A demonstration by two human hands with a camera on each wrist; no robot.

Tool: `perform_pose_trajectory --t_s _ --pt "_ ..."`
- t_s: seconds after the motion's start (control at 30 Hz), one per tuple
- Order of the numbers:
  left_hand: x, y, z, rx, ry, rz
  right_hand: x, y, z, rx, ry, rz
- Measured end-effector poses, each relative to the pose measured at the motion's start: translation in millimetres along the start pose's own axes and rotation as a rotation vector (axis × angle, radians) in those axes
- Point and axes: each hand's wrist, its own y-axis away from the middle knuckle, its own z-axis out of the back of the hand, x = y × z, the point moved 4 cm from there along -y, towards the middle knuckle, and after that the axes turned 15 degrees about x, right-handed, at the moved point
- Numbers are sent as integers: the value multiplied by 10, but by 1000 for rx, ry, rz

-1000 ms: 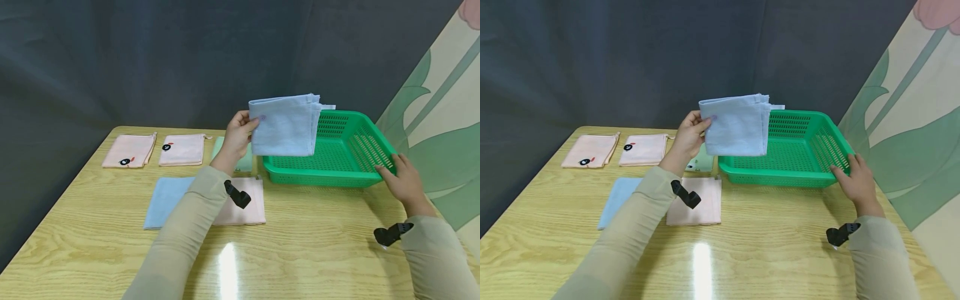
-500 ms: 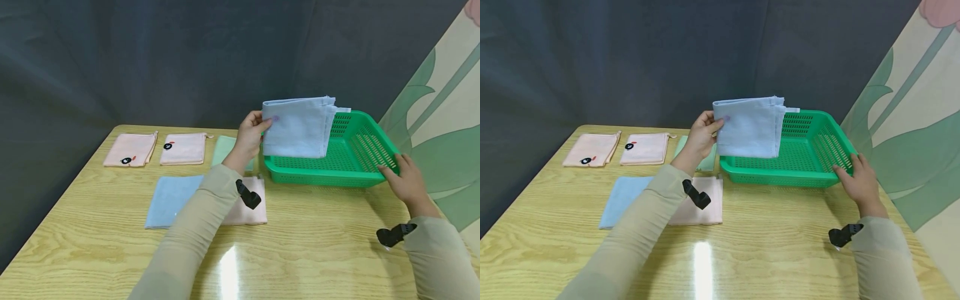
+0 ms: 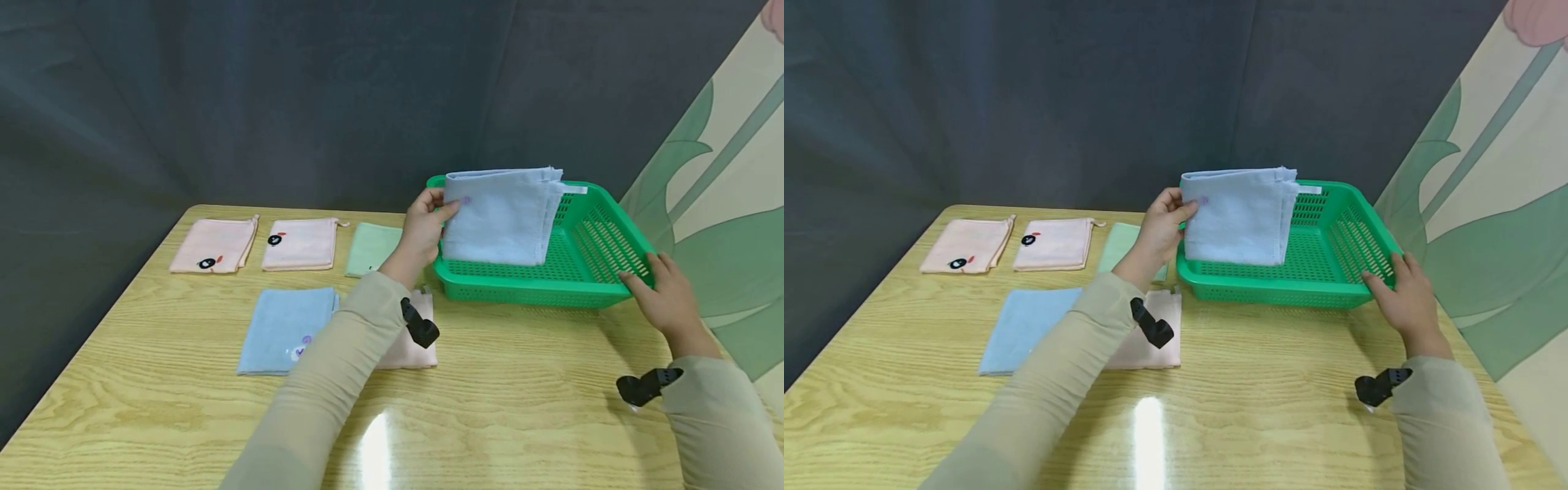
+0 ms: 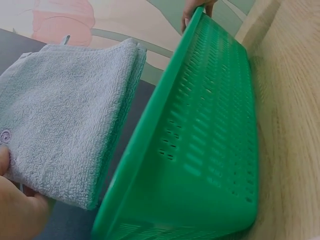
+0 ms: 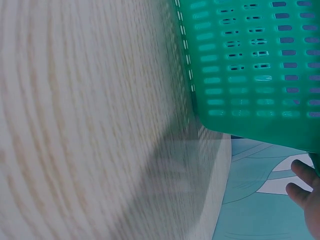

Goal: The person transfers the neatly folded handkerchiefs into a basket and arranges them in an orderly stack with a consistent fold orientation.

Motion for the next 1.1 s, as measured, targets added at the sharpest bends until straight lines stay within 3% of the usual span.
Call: perform_pose_trajectory --t_s 0.33,1.1 --pt "125 -23 -19 -36 -70 43 0 6 -13 -8 4 -3" --pt "346 -76 -83 -52 -224 104 -15 23 -10 -21 5 1"
